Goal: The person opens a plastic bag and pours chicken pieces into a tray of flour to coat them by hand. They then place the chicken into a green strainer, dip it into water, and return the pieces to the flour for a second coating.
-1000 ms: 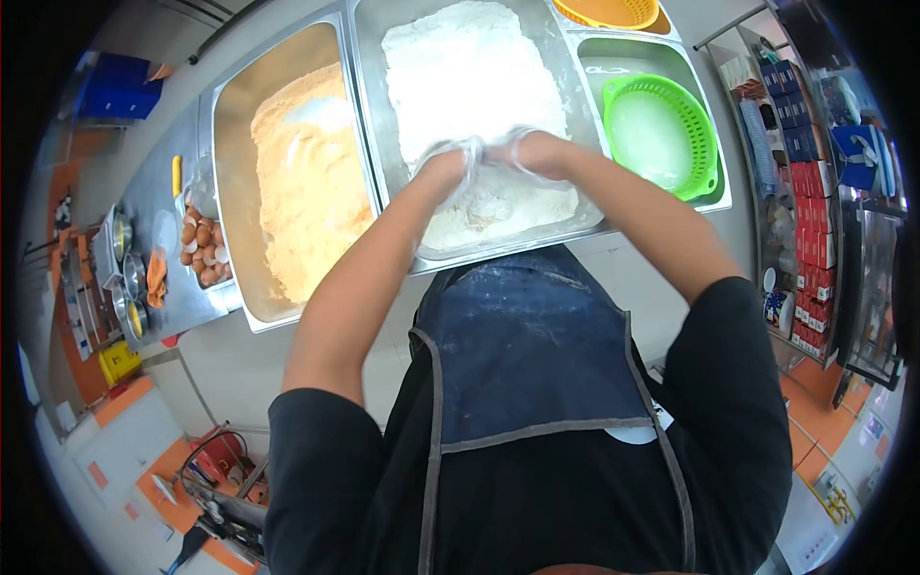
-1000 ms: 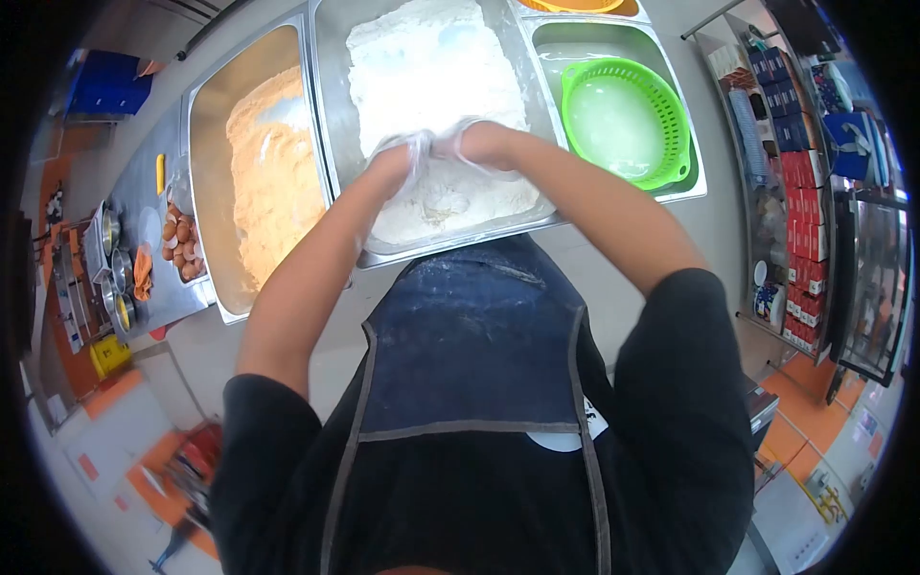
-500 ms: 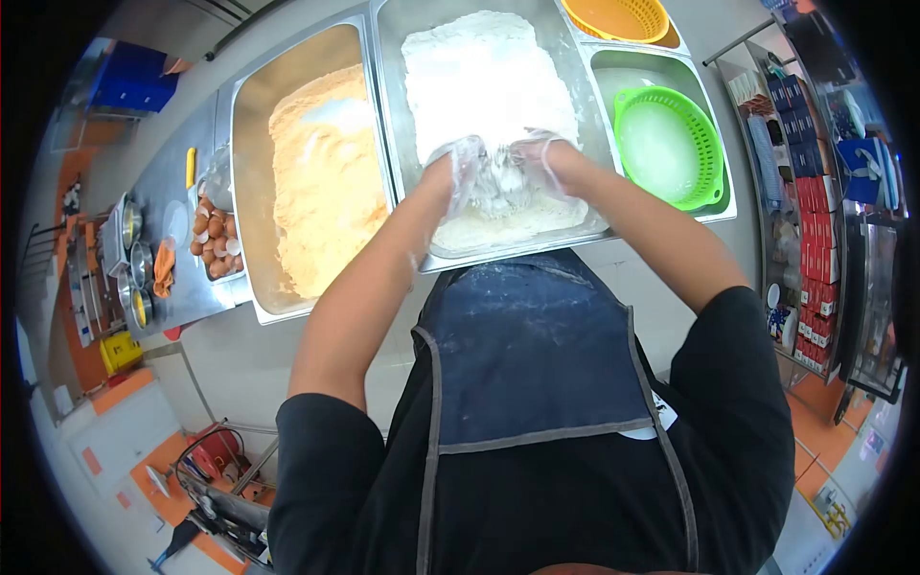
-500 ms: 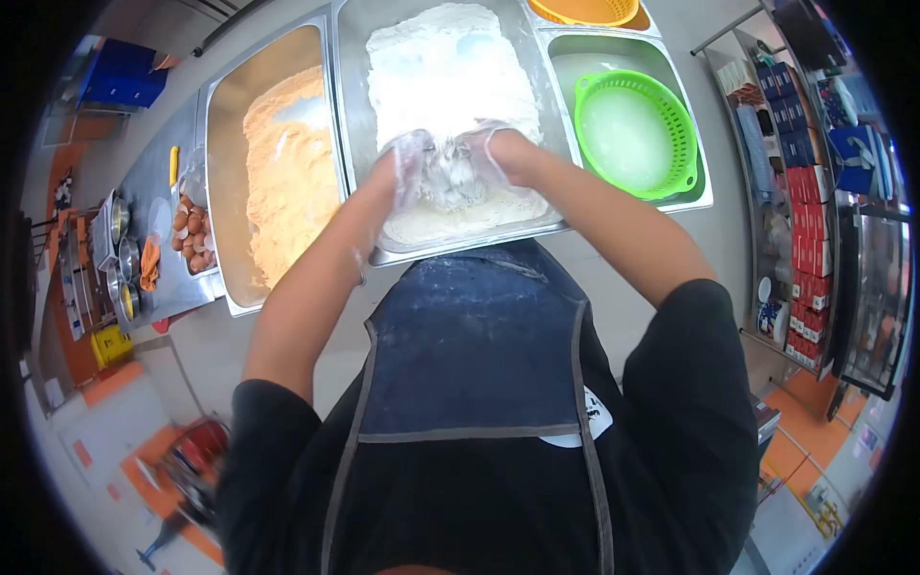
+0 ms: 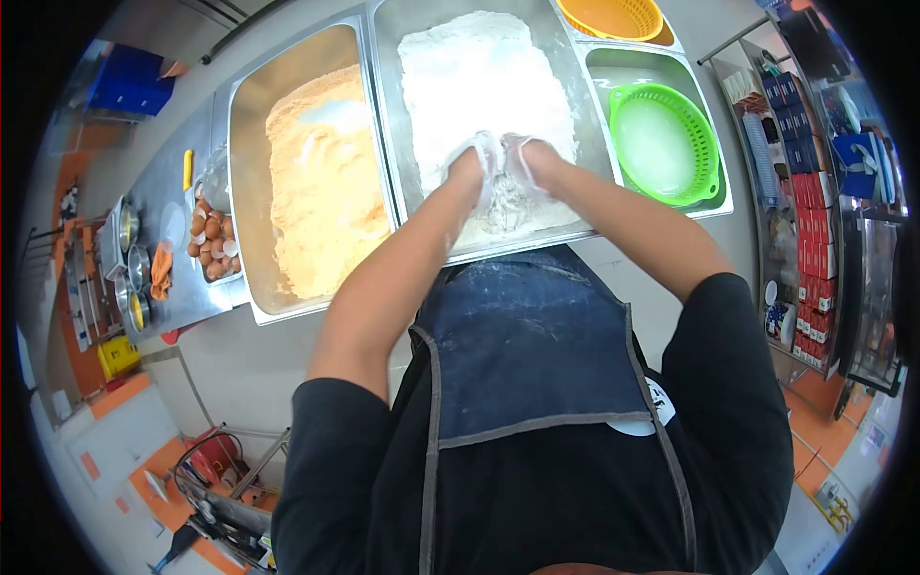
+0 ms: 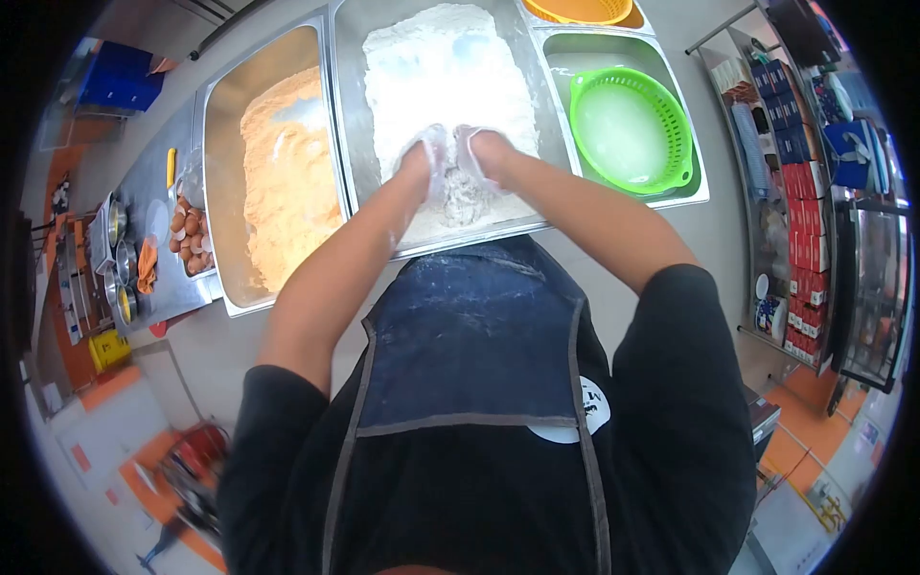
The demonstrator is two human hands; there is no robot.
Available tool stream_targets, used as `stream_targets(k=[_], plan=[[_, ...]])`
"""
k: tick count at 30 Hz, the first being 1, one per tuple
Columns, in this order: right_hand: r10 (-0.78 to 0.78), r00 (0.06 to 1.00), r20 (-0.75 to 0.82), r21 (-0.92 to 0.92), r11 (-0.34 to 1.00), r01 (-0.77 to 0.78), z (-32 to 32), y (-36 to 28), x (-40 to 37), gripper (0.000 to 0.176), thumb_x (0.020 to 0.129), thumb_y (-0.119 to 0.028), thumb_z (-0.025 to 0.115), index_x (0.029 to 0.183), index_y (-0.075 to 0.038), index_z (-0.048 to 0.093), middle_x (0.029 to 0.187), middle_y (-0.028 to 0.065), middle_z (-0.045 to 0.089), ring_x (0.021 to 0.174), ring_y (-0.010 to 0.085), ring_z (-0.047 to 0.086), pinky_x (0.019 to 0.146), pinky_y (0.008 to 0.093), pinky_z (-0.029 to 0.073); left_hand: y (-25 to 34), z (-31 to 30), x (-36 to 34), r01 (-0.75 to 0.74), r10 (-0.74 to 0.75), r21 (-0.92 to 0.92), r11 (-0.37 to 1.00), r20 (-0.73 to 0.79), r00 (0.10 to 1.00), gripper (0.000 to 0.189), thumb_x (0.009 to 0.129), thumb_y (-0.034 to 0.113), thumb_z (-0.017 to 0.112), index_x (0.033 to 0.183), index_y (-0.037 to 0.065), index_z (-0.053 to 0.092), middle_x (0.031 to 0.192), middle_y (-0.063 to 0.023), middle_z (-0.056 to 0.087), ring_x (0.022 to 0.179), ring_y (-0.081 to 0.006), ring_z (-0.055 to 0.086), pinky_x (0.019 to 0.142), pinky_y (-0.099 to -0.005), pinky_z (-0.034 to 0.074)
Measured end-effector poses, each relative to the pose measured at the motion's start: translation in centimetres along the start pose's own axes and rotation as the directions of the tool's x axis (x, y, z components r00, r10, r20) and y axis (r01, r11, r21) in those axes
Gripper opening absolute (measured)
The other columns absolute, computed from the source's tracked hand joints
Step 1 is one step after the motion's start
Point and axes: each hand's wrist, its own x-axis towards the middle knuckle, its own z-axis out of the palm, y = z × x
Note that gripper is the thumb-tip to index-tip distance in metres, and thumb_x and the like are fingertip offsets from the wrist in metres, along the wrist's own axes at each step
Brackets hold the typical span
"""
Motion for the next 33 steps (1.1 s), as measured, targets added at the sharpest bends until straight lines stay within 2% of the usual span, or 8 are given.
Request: stream_targets(k=[7,10,12,17,19,25,29,33], plan=[[-0.089,0.996,-0.004,-0.441,0.894,0.078,-0.8,-8.4,-1.4,0.043,0.086,-0.034,0.045,0.111,0.000,0.054,0.105,0.0135,0.057,0.092,0.0229,0.053,0.084,0.0334,0.040,4.8,-1.8,0.1,-0.131,0.105,0.559,0.819,0.079,0.991,0.032,0.082,0.025,0.046,0.097,0.000,0.059,0.102,-0.0150,0.056,0.092,-0.0218,0.050,0.082,-0.0333,0.039],[-0.287,0.957,0.048,-0.753,0.619,0.223,-0.3,-5.9,1.0,0.041,0.085,-0.034,0.045,0.107,-0.001,0.057,0.109,0.0180,0.057,0.101,0.0271,0.054,0.087,0.0353,0.040,1.3,-2.2,4.3,-0.318,0.223,0.665,0.676,0.227,0.948,0.038,0.083,0.027,0.043,0.105,-0.001,0.058,0.108,-0.0161,0.056,0.100,-0.0237,0.050,0.088,-0.0339,0.037],[-0.055,0.925,0.376,-0.927,-0.038,0.374,-1.4,-2.3,4.2,0.037,0.084,-0.031,0.046,0.103,-0.002,0.059,0.108,0.0183,0.058,0.100,0.0287,0.055,0.086,0.0363,0.040,-1.4,-2.2,5.3,-0.421,0.264,0.601,0.679,0.336,0.904,0.041,0.084,0.029,0.042,0.109,0.000,0.056,0.113,-0.0168,0.054,0.104,-0.0247,0.049,0.091,-0.0342,0.036],[-0.001,0.990,0.142,-0.843,0.524,0.121,0.7,0.1,0.1,0.042,0.086,-0.033,0.044,0.111,0.000,0.054,0.115,0.0168,0.054,0.106,0.0269,0.051,0.089,0.0348,0.038,-3.6,-1.5,1.6,-0.033,-0.024,0.213,0.976,0.257,0.966,0.037,0.086,0.028,0.044,0.109,0.002,0.056,0.107,-0.0139,0.057,0.098,-0.0223,0.051,0.088,-0.0342,0.038],[0.304,0.952,0.036,-0.310,0.909,-0.279,0.2,1.8,2.1,0.046,0.087,-0.035,0.043,0.117,0.000,0.050,0.122,0.0144,0.051,0.109,0.0264,0.049,0.090,0.0358,0.038,-4.2,-1.0,2.6,0.068,-0.075,0.037,0.997,0.248,0.966,0.036,0.085,0.028,0.044,0.107,0.003,0.056,0.105,-0.0137,0.057,0.097,-0.0224,0.051,0.086,-0.0346,0.039],[-0.055,0.985,0.166,-0.214,0.973,0.090,-1.2,-5.6,-4.4,0.051,0.089,-0.037,0.041,0.124,0.000,0.044,0.122,0.0143,0.049,0.113,0.0259,0.044,0.096,0.0358,0.033,1.6,-3.4,-2.2,0.060,-0.092,0.180,0.982,0.177,0.980,0.033,0.085,0.029,0.044,0.099,0.002,0.057,0.093,-0.0128,0.058,0.086,-0.0212,0.055,0.076,-0.0339,0.044],[0.156,0.972,-0.173,-0.528,0.819,-0.225,-2.2,-5.3,-4.4,0.049,0.089,-0.038,0.041,0.118,0.000,0.049,0.119,0.0137,0.050,0.110,0.0243,0.045,0.095,0.0354,0.032,0.0,-2.6,-1.6,0.010,-0.029,0.126,0.992,0.152,0.988,0.033,0.085,0.029,0.044,0.097,0.001,0.057,0.089,-0.0124,0.059,0.080,-0.0200,0.055,0.072,-0.0331,0.045],[0.211,0.977,0.013,-0.167,0.964,-0.206,-1.0,0.6,0.1,0.041,0.086,-0.030,0.044,0.111,0.001,0.054,0.113,0.0146,0.055,0.104,0.0239,0.050,0.091,0.0360,0.035,-3.8,0.6,1.4,-0.044,0.047,-0.037,0.998,0.092,0.995,0.033,0.085,0.029,0.044,0.096,0.001,0.057,0.086,-0.0120,0.059,0.076,-0.0192,0.055,0.069,-0.0324,0.045]])
